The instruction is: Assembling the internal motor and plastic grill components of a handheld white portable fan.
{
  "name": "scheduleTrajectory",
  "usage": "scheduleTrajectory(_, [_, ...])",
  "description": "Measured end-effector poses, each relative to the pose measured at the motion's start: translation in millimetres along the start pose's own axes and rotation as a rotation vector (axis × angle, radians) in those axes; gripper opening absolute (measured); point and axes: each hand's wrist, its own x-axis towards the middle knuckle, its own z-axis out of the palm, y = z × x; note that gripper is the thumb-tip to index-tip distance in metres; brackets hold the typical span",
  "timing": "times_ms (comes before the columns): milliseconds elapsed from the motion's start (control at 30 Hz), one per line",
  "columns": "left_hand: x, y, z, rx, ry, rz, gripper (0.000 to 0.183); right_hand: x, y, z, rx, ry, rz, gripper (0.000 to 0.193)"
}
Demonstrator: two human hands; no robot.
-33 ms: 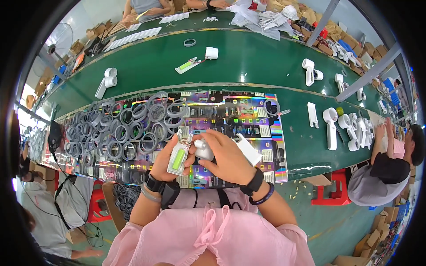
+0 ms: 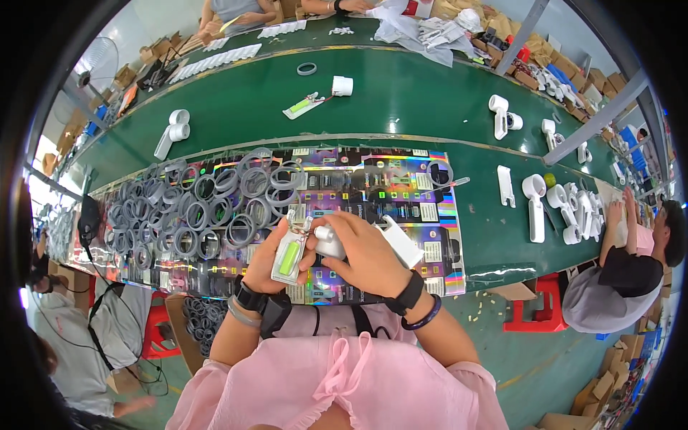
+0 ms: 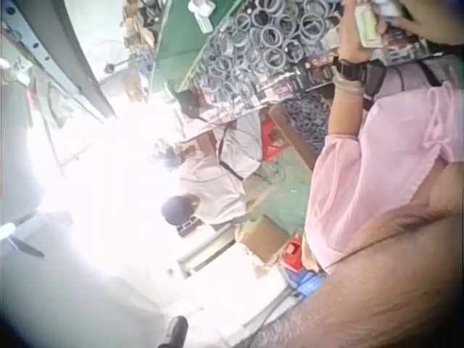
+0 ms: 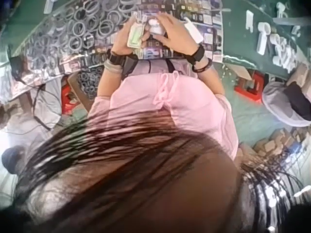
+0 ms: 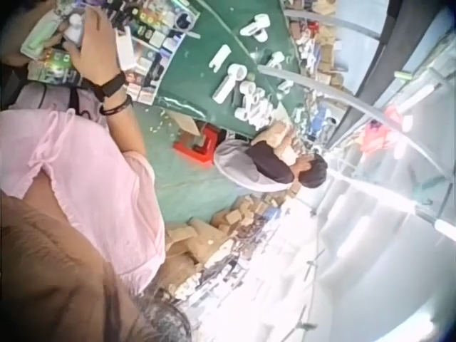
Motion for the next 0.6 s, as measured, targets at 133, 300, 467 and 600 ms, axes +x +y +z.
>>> scheduleTrajectory(133, [-2.7,-2.4,-11.0,0.171,0.027,0.054,0.062,1.4,-3.9,-0.6,-0.039,-0.134,0.148,0.066])
scheduleTrajectory(300, [-5.9,-3.0,-1.8,0.226,0.042,0.138,0.055,-5.1,-3.7,-4.0,-0.23,0.114,0.026,0.066])
scheduleTrajectory(467, [-7.6,-7.5,1.9,0.329,0.108,0.202,0.045,-12.5,-7.7,-7.3,-0.341,0.285,-0.041,0.063])
scheduleTrajectory(600, [-9.9,-8.2,4.8,0.357,0.092,0.223,0.039,-18.9,-6.5,-8.6,-0.338,0.338,-0.099,0.06])
